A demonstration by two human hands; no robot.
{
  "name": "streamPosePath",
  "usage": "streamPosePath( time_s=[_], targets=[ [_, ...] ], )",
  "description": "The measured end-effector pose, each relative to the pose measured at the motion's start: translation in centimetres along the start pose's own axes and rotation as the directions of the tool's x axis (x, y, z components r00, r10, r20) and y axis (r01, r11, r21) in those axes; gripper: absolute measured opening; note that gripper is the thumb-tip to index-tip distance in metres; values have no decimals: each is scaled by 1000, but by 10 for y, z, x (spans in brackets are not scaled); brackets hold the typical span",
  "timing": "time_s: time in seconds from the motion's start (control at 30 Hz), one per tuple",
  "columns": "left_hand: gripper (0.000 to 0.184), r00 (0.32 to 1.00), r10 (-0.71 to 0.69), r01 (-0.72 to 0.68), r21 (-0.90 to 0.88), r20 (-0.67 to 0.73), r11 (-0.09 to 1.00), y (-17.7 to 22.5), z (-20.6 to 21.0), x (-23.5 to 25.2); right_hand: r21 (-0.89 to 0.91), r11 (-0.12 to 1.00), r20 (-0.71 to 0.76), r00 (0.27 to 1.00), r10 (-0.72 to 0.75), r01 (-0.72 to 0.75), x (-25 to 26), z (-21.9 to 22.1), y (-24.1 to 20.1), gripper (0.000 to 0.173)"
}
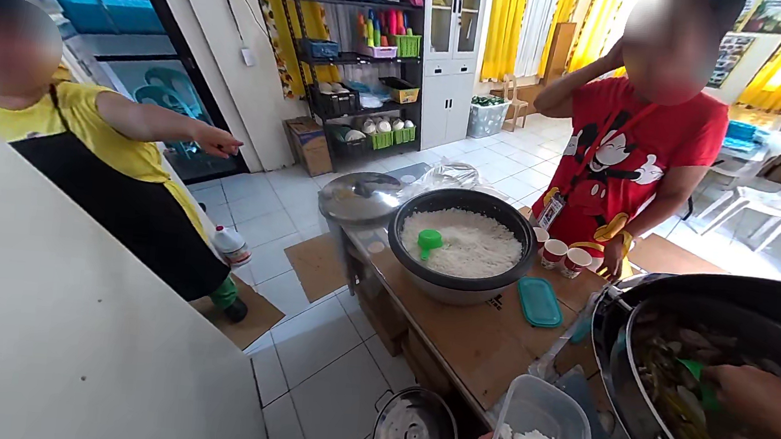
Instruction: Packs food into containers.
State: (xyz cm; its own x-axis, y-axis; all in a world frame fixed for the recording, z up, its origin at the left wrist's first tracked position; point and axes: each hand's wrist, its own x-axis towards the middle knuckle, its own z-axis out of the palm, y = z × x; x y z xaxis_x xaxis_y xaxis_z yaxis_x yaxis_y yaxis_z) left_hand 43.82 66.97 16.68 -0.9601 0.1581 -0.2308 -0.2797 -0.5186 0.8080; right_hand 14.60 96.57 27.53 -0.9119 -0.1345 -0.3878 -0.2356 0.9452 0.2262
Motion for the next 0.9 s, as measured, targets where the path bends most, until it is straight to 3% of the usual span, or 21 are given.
streamPosePath(
  time_s=[0.13, 0.27, 0.57, 0.7, 0.9],
  targets=[
    [57, 998, -11, 10, -4, -67, 1000, 6, 10, -6, 29, 999, 3, 1000, -12, 12, -15, -10, -9, 28],
    [71, 999, -8, 6, -72, -36, 997, -3, 2, -5, 38, 999, 25, 1000, -5, 4, -20, -15, -12, 29],
    [64, 991, -44, 37, -58, -124, 998, 5, 8, -10, 53, 999, 44, 999, -3, 0, -21, -18, -16, 28],
    [66, 994, -43, 35, -75, -102, 997, 5, 5, -11, 30, 1000, 52, 999, 4, -5, -20, -19, -19, 28],
    [51, 994, -19, 18, -16, -109, 1000, 17, 10, -16, 75, 997, 21, 1000, -14, 12, -20, -3, -3, 33]
  ],
)
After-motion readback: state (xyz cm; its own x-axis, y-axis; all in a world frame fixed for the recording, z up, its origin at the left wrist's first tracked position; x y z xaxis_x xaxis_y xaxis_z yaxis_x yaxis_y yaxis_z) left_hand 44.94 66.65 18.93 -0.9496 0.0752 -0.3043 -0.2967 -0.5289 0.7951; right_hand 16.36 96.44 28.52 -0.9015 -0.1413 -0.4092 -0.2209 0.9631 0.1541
